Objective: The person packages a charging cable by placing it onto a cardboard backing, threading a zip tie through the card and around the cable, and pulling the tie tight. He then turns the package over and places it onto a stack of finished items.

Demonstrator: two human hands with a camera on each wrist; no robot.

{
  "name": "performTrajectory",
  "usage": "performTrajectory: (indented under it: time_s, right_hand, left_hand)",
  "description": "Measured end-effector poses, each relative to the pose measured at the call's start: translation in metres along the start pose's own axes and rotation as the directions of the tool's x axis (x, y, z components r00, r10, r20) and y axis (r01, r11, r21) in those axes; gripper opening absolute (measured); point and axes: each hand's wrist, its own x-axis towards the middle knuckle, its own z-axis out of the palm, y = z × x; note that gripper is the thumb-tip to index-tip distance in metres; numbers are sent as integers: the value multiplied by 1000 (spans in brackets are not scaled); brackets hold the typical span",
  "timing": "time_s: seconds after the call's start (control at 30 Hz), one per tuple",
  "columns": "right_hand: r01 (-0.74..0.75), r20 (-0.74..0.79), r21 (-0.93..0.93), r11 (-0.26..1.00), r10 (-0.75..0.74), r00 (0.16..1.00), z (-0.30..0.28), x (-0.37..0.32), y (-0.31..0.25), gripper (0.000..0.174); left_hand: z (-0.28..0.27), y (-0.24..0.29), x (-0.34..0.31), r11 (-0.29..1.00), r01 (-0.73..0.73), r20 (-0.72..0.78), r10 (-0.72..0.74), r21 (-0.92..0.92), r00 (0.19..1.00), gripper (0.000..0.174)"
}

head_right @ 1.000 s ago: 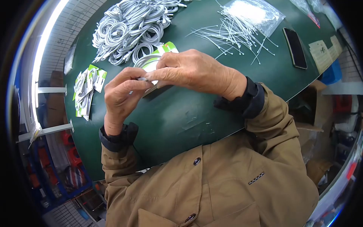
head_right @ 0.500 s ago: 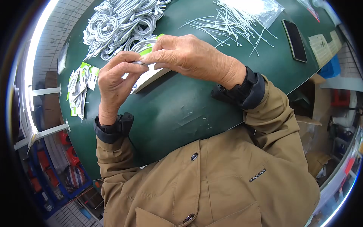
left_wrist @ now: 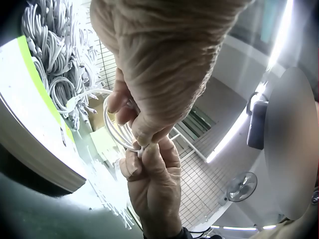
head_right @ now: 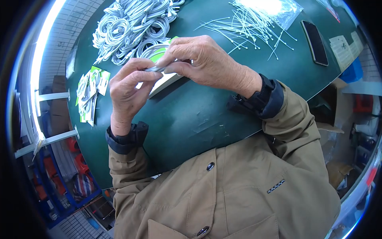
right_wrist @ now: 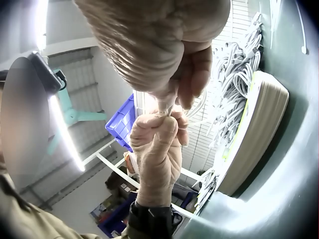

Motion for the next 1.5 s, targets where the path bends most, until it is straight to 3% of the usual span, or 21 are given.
performTrajectory:
  time_s: [0.2, 0.33, 0.43, 0.47, 0.57, 0.6, 0.7, 0.9, 1.2, 1.3, 1.4, 1.5]
  right_hand:
    - [86, -47, -64, 994, -89, 995, 3, -4, -1, 19]
    - [152, -104, -186, 971, -174, 979, -1, -3, 4, 22]
    - [146, -145, -236, 961, -184, 972, -10, -4, 13, 23]
    - [144, -153, -249, 958, -185, 971, -13, -3, 13, 23]
    - [141, -163, -258, 956, -187, 969, -14, -2, 15, 24]
    - [140, -162, -247, 959, -183, 970, -13, -2, 16, 24]
    - [128, -152, -233, 964, -166, 974, -12, -3, 18, 25]
    - [116, -146, -268, 956, -159, 976, -14, -3, 20, 24]
    - [84, -160, -260, 962, -129, 979, -15, -4, 21, 23]
    - [47, -165, -209, 977, -82, 983, -15, -4, 19, 24]
    - [18, -181, -170, 985, -49, 982, -15, -4, 15, 24]
    - [19, -215, -132, 991, -48, 975, -15, -3, 15, 24]
  left_hand:
    - [2, 1, -5, 999, 30, 0, -30, 13, 1000, 21]
    - [9, 19, -4, 997, 68, -227, -56, 48, 972, 25]
    - [8, 17, -21, 967, 149, -230, -100, 207, 968, 25]
    - [5, 12, -30, 941, 258, -156, -227, 220, 961, 35]
    - [9, 7, -32, 840, 406, -21, -428, 359, 904, 62]
    - [10, -1, -38, 822, 450, 39, -493, 350, 869, 89]
    - [15, -18, -45, 791, 378, 105, -480, 481, 871, 99]
    - [14, -28, -42, 777, 430, 87, -522, 460, 849, 110]
    - [8, -29, -43, 814, 400, 85, -474, 423, 876, 108]
    - [0, -24, -38, 821, 484, 111, -535, 303, 838, 94]
    - [-5, -25, -42, 845, 359, 114, -433, 396, 894, 59]
    - [-6, -22, -40, 879, 372, -8, -387, 299, 922, 27]
